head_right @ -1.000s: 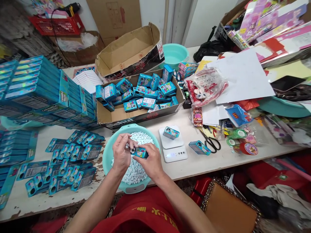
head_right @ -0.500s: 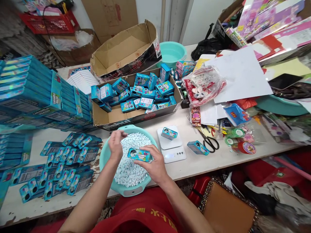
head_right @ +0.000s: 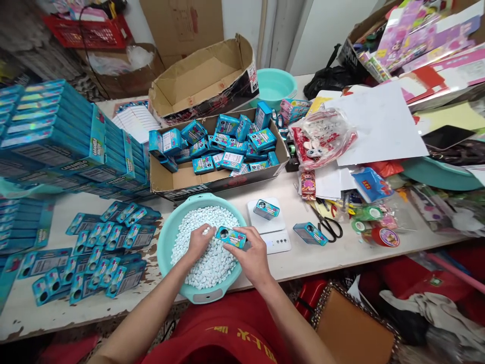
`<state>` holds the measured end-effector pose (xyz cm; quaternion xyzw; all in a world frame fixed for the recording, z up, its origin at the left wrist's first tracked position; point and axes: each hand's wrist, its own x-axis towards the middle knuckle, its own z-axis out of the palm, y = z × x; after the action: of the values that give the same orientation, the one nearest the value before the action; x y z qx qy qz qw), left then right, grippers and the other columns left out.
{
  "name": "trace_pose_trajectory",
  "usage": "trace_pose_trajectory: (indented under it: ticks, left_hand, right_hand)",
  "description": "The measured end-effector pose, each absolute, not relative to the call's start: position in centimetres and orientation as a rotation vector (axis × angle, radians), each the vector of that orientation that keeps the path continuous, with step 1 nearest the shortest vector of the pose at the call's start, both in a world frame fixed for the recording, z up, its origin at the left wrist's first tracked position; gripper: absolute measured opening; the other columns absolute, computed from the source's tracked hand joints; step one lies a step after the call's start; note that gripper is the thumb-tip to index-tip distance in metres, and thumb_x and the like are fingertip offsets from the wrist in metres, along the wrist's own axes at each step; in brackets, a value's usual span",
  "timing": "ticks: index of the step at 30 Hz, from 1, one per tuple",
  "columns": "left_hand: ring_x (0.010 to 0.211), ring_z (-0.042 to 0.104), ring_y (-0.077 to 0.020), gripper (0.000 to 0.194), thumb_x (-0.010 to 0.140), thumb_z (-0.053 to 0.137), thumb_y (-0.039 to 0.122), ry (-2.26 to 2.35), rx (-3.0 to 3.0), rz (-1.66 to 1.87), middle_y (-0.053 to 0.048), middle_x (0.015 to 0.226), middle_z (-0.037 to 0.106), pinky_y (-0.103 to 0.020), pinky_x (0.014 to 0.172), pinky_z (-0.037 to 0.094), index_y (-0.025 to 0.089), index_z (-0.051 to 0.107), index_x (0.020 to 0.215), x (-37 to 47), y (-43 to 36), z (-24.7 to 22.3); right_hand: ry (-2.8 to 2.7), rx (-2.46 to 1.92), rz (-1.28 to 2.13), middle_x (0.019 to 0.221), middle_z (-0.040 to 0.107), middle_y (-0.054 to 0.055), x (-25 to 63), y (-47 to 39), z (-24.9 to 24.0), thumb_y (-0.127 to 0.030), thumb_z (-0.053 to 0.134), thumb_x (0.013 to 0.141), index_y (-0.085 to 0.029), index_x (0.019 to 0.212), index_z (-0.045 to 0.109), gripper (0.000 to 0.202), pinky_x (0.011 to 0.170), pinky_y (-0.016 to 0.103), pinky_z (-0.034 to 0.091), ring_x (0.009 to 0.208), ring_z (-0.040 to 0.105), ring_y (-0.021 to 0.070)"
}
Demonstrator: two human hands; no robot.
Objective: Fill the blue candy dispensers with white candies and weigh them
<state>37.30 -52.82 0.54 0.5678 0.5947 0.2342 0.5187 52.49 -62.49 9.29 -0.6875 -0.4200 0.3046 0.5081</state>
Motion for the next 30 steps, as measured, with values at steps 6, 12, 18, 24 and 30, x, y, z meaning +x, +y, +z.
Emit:
trace_pose_trajectory:
  ticks: [6,12,18,24,30]
  left_hand:
    - [0.041,0.039,-0.0076,0.026,0.070,0.060,0.041,1.140,0.600,0.812,0.004,0.055,0.045,-0.020,0.038,0.025,0.018,0.048,0.065,36.2,-52.9,6.1]
    - [0.050,0.052,-0.0095,0.021,0.071,0.061,0.034,0.884,0.510,1.074,0.000,0.064,0.056,-0.021,0.047,0.039,0.016,0.052,0.067,37.0,-53.1,11.7]
    - [0.054,0.054,-0.0101,0.020,0.072,0.061,0.029,0.924,0.610,1.288,0.002,0.061,0.054,-0.023,0.052,0.043,0.016,0.049,0.062,37.4,-53.5,13.0]
    - [0.051,0.053,-0.0093,0.025,0.074,0.062,0.035,1.093,0.602,1.267,0.004,0.058,0.051,-0.022,0.052,0.042,0.018,0.047,0.065,37.8,-53.5,12.9]
    - [0.051,0.053,-0.0092,0.021,0.076,0.061,0.034,1.095,0.672,1.267,0.003,0.061,0.054,-0.021,0.051,0.041,0.017,0.050,0.068,38.1,-53.5,12.9]
  right_hand:
    - [-1.163,-1.650,0.681,0.094,0.062,0.005,50.9,-62.2,9.4,-0.028,0.077,0.068,-0.023,0.098,0.066,0.033,0.079,0.034,0.049,0.090,0.061,0.0209]
    - [-1.330,-1.622,0.673,0.091,0.062,0.005,48.3,-61.4,9.1,-0.025,0.075,0.071,-0.022,0.099,0.064,0.031,0.076,0.036,0.049,0.087,0.060,0.0217]
    - [-1.382,-1.661,0.614,0.091,0.064,0.004,47.2,-61.0,10.9,-0.029,0.076,0.070,-0.023,0.099,0.064,0.032,0.078,0.036,0.045,0.088,0.060,0.0217]
    - [-1.389,-1.735,0.589,0.089,0.067,0.003,47.2,-60.8,10.8,-0.035,0.077,0.068,-0.026,0.096,0.065,0.032,0.078,0.037,0.040,0.087,0.061,0.0234]
    - [-1.380,-1.727,0.605,0.089,0.066,0.003,47.3,-60.6,10.3,-0.035,0.077,0.069,-0.025,0.096,0.065,0.031,0.079,0.037,0.040,0.088,0.061,0.0226]
